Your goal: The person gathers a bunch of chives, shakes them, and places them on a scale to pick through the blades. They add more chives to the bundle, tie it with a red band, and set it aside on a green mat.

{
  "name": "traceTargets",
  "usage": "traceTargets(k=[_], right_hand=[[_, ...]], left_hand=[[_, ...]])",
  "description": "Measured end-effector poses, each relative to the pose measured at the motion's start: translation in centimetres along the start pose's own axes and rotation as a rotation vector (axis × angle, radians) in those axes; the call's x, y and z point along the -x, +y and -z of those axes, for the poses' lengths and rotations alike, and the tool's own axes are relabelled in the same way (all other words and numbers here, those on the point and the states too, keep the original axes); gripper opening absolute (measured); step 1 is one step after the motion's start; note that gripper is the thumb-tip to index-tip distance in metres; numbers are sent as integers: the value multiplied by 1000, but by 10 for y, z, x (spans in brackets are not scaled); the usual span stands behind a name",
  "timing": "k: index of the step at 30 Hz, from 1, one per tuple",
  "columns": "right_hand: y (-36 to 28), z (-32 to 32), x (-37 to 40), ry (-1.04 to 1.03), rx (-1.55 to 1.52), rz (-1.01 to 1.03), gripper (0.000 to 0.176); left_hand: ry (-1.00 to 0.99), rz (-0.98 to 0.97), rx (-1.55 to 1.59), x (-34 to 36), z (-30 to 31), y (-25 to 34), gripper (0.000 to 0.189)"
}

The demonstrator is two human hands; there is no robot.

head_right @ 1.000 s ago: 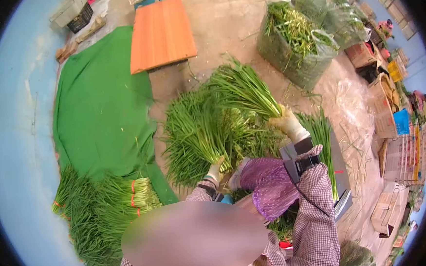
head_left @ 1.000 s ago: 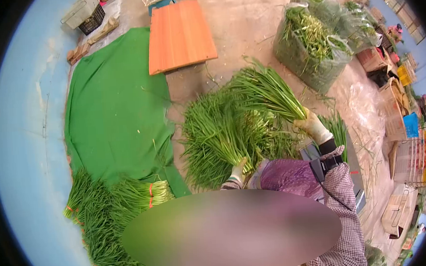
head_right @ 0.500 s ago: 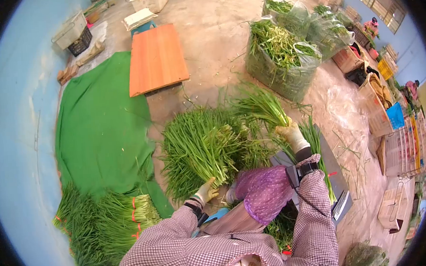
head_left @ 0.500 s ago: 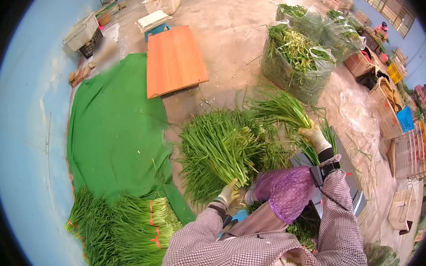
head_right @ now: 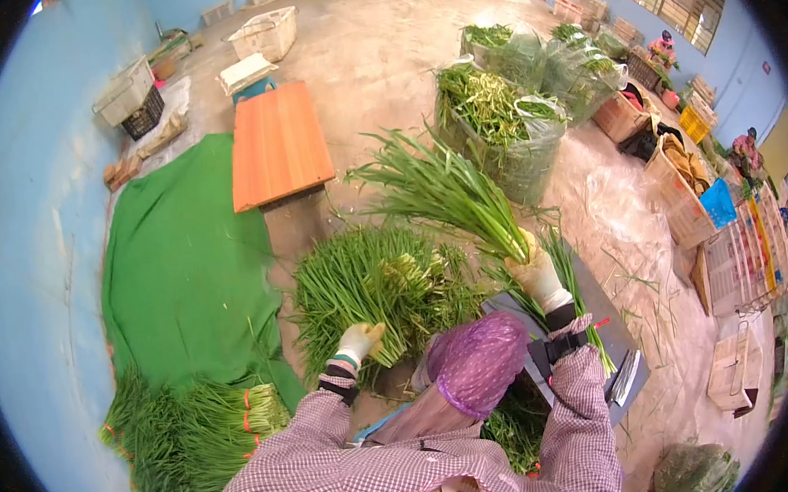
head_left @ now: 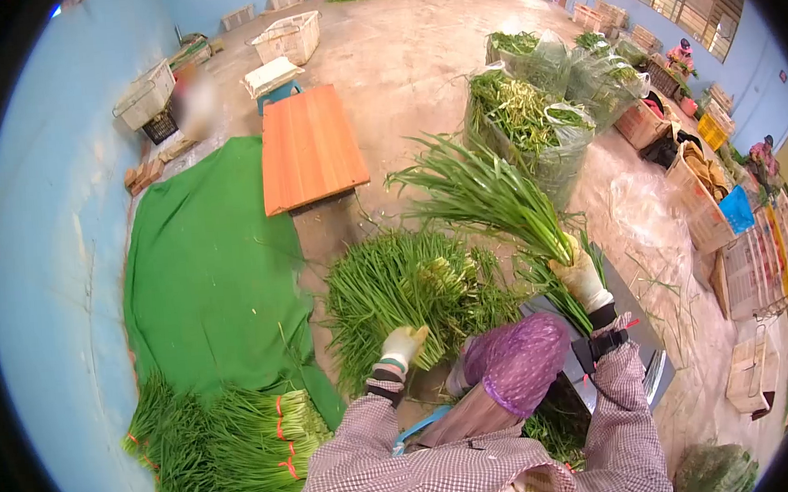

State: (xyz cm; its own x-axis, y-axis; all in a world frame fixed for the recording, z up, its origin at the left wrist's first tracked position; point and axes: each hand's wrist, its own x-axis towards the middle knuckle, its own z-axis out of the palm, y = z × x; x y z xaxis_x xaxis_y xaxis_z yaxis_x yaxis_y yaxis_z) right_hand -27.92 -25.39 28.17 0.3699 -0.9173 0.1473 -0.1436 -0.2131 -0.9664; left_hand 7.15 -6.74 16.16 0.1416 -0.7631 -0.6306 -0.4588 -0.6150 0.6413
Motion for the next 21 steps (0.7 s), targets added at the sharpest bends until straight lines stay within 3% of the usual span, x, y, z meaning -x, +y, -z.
traceTargets(k=[2, 3, 4, 5, 6, 7, 9, 12, 15, 17, 21], right_hand=[[-50, -15, 15, 118, 577, 160, 68], [-63, -22, 20, 188, 798, 235, 72], [-73, -29, 27, 218, 876, 254, 75], [-82, -37, 34, 251, 955, 271, 77], [-91, -44, 43, 287, 1035, 286, 79], [-101, -49, 53, 305, 1081, 295, 81], [-118, -54, 81, 342, 1178, 303, 84], [-122, -43, 129, 350, 1269, 328, 80], [-115, -44, 184, 350, 1219, 233, 79], [-92, -39, 214, 371, 1090, 185, 85], [-114, -29, 268, 218, 768, 101, 102]], left_hand=[[-80, -269, 507, 28, 0, 67, 47], [-51, -506, 447, 40, -5, 98, 44], [-257, -722, 776, 38, -24, 122, 44], [-308, -642, 1015, 70, -32, 163, 44], [-463, -796, 1106, 76, -51, 188, 45], [-468, -910, 1209, 115, -44, 224, 47], [-576, -793, 1293, 75, -76, 225, 51], [-585, -675, 1592, 83, -79, 235, 52], [-662, -600, 1648, 105, -84, 235, 39], [-691, -622, 1567, 103, -111, 230, 34], [-742, -760, 1291, 92, -148, 224, 29]])
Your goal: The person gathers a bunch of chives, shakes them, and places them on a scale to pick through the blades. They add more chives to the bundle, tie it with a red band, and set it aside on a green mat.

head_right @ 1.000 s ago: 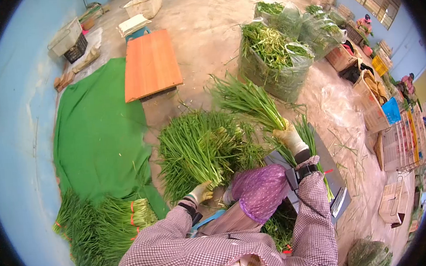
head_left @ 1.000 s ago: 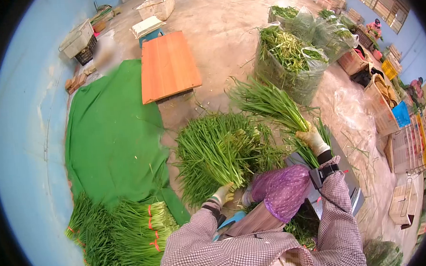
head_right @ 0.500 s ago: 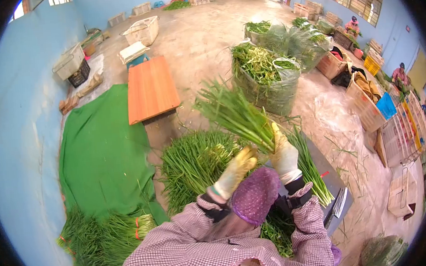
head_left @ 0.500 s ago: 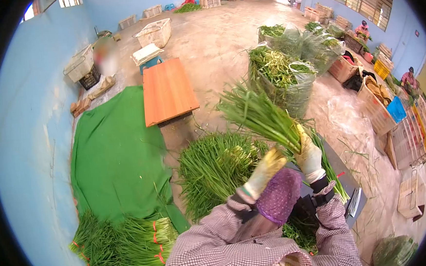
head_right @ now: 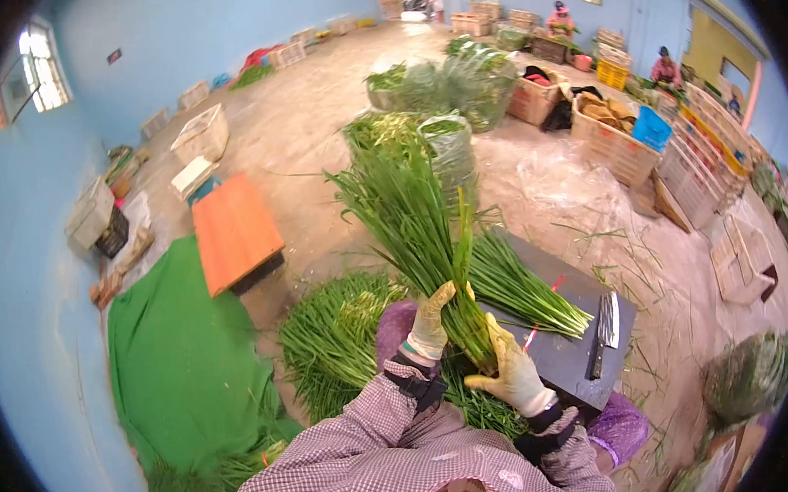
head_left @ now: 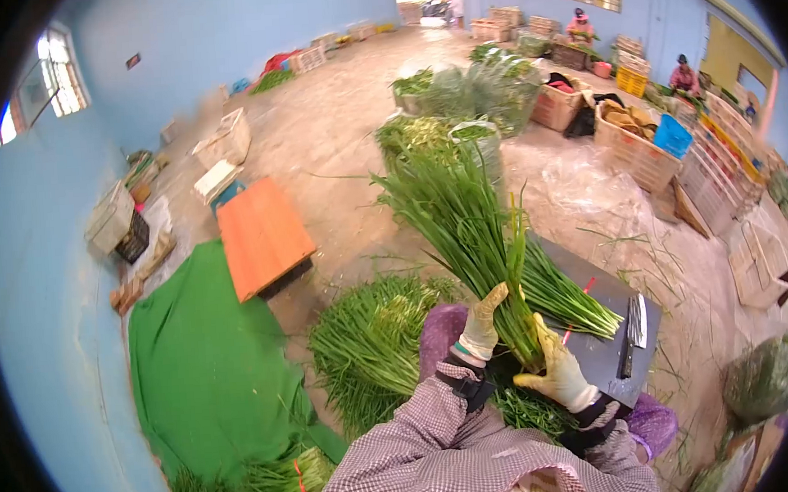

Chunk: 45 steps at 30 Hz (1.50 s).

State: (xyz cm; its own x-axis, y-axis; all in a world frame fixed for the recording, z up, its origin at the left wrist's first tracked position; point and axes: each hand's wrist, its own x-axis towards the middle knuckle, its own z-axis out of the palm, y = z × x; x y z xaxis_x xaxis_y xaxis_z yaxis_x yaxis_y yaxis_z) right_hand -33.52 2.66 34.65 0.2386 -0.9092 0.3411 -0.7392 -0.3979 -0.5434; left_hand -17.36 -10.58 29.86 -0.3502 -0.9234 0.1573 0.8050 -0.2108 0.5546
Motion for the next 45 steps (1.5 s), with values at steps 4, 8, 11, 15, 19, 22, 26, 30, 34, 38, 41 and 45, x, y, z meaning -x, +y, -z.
traceTargets(k=[4, 8, 11, 15, 19, 22, 26, 30, 34, 38, 41, 45], right_hand=[[83, 47, 59, 79, -422, -229, 31], [92, 116, 67, 680, -123, -345, 14], [83, 146, 53, 620, -173, -145, 58], [117, 158, 54, 324, -168, -133, 89], [90, 170, 61, 241, -628, -206, 89], [89, 176, 82, 271, -803, -288, 78], [58, 180, 89, 267, -886, -226, 55], [37, 173, 103, 371, -965, -431, 53], [16, 172, 110, 634, -1073, -451, 46], [32, 197, 122, 916, -1101, -142, 40], [19, 247, 126, 884, -913, -195, 43], [22, 267, 128, 813, -794, -230, 42]], left_hand=[[-33, 17, -141, -12, 28, -51, 29], [-191, -23, -502, -6, -22, -63, 32], [-291, 101, -519, 10, -57, -84, 35], [-521, 179, -683, 27, -65, -126, 36], [-645, 248, -694, 44, -53, -159, 47], [-739, 188, -892, 52, -34, -184, 56], [-813, 181, -1129, 67, -42, -187, 62], [-839, 278, -1079, 80, -42, -199, 56], [-849, 222, -996, 84, -39, -205, 61], [-848, 211, -1002, 83, -22, -216, 62], [-855, 147, -1112, 82, -16, -215, 62], [-835, 139, -1084, 79, -24, -210, 61]])
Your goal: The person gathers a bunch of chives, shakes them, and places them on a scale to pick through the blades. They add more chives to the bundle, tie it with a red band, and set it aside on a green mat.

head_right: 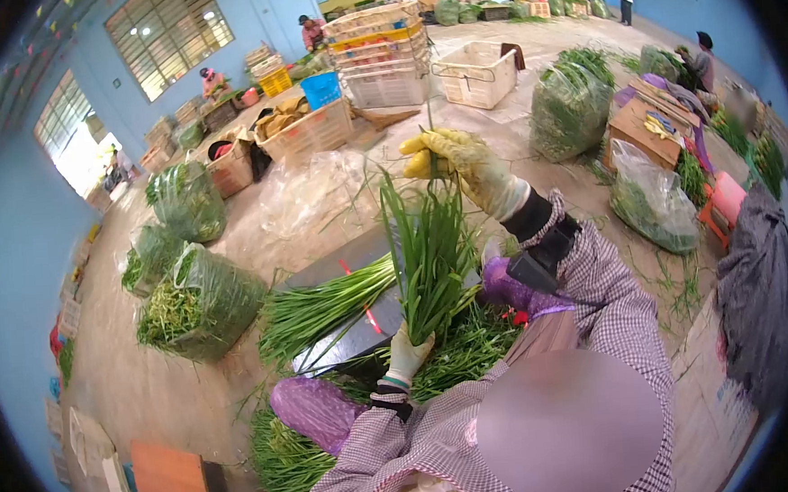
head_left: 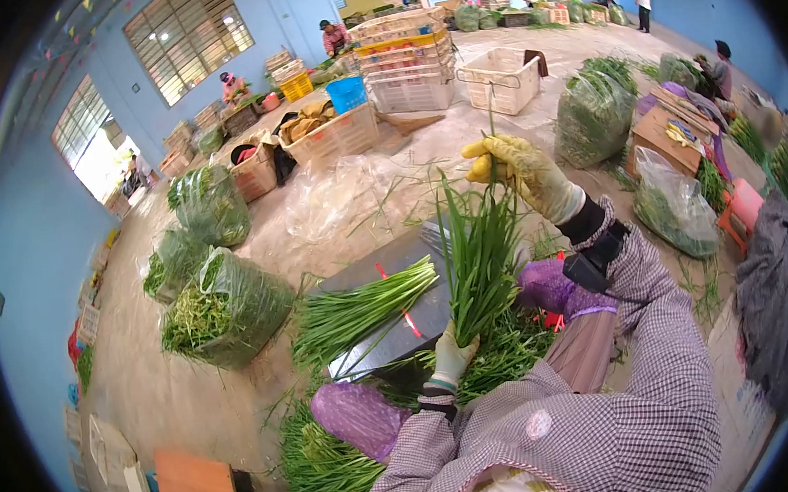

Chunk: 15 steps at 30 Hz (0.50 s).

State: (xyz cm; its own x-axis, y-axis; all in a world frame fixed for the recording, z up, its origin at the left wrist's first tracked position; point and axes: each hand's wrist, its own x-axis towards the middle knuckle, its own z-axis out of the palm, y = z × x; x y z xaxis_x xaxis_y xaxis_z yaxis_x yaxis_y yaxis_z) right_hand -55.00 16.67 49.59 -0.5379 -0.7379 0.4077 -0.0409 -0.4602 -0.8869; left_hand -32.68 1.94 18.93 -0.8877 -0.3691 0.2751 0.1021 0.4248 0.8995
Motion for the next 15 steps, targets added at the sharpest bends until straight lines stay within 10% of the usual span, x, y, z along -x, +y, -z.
traceTargets(k=[6, 12, 15], right_hand=[[-28, 1, -22, 100, 176, 72, 44], [-108, 72, -75, 357, 416, 555, 35], [-188, 139, -90, 822, 1641, 1103, 25]], left_hand=[[-12, 27, 96, 2, -2, -20, 59], [1, 110, -65, 19, 3, -58, 56], [43, 123, -36, 18, 7, -80, 54]])
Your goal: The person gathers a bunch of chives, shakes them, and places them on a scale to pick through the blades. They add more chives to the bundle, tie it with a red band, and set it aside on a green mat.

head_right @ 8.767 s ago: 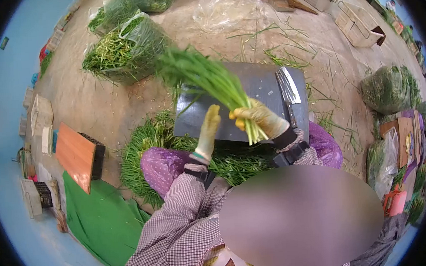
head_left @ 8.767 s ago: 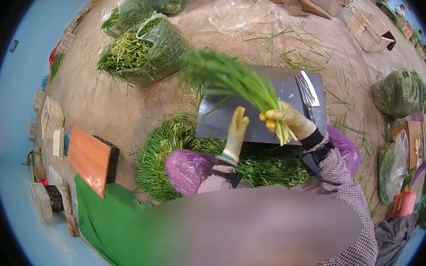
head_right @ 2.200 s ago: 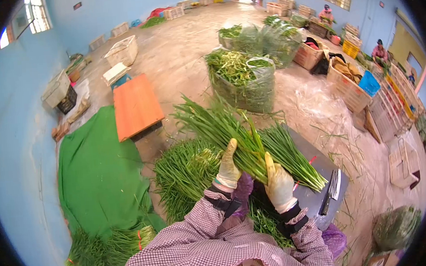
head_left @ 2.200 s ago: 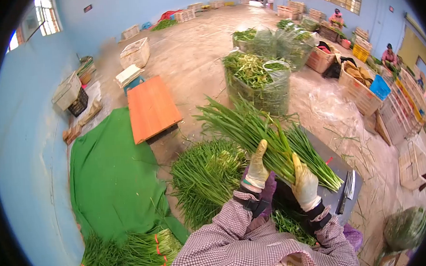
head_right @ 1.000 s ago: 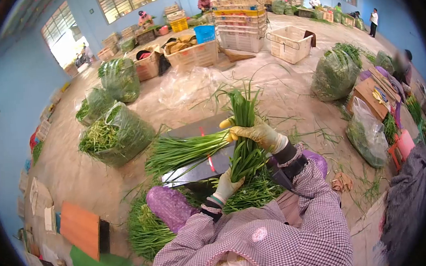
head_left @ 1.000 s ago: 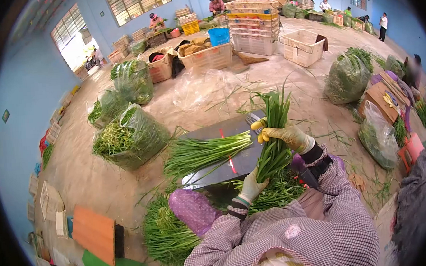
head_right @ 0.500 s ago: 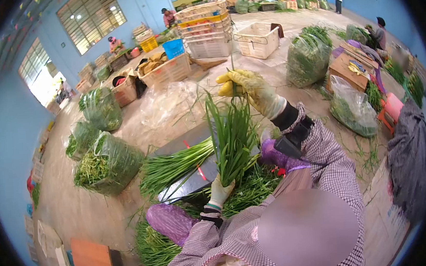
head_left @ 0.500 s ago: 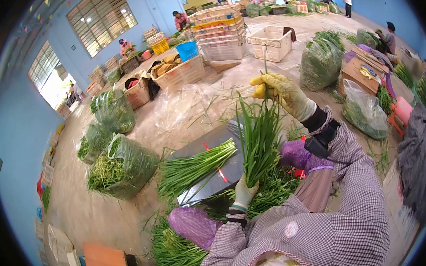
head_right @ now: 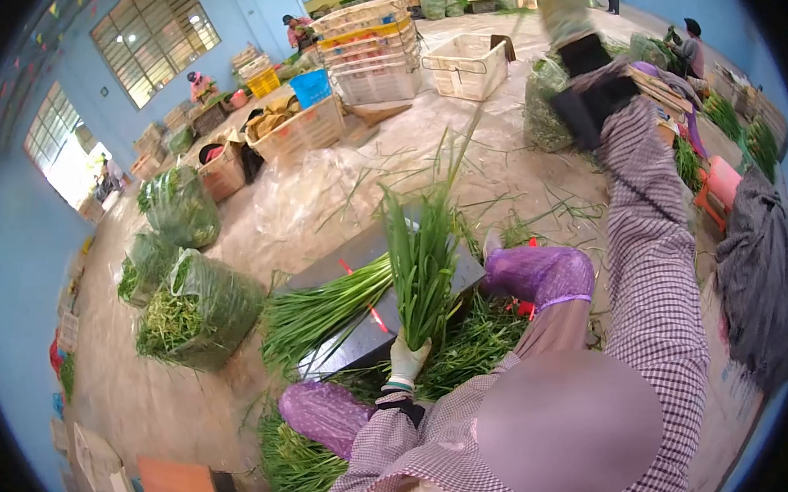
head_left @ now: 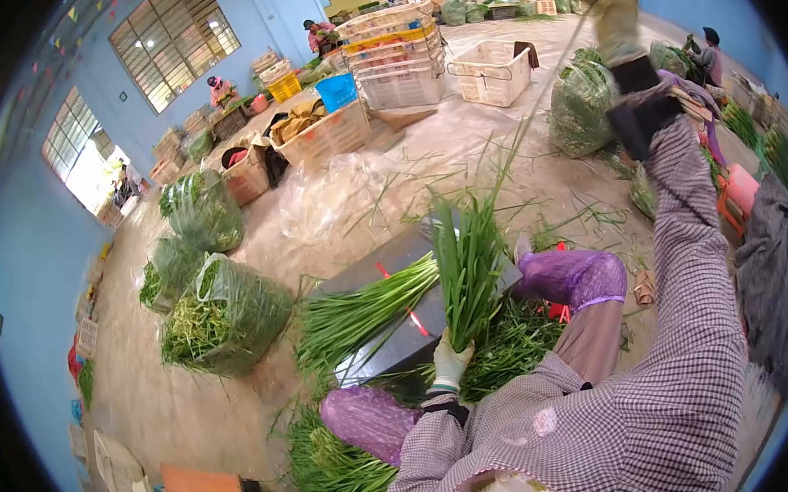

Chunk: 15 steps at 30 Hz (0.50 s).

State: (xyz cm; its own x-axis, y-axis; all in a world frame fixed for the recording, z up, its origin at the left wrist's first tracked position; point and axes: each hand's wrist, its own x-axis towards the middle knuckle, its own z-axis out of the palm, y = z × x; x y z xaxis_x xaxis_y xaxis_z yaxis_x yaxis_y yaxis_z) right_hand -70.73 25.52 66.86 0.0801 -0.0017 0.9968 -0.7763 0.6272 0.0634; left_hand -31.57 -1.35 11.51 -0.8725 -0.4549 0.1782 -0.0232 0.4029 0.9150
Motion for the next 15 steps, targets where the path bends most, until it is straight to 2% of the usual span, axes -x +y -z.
traceTargets(k=[2, 5, 8, 9, 12, 15], right_hand=[[-21, 30, -34, 133, -141, -61, 26], [-8, 36, -54, 209, -856, -449, 31], [-38, 45, -53, 126, -894, -462, 33], [-25, 37, -67, 165, -541, -237, 63], [-14, 37, -78, 151, -800, -401, 47], [-22, 58, -88, 131, -1036, -561, 38]], left_hand=[[14, 19, 70, 0, 3, -1, 53], [33, 66, 140, -2, 11, 16, 50], [138, 36, 193, -4, 11, 17, 49], [157, 45, 214, -4, 12, 15, 49], [201, 74, 260, -4, 18, 15, 48], [201, 78, 338, -10, 22, 11, 49]])
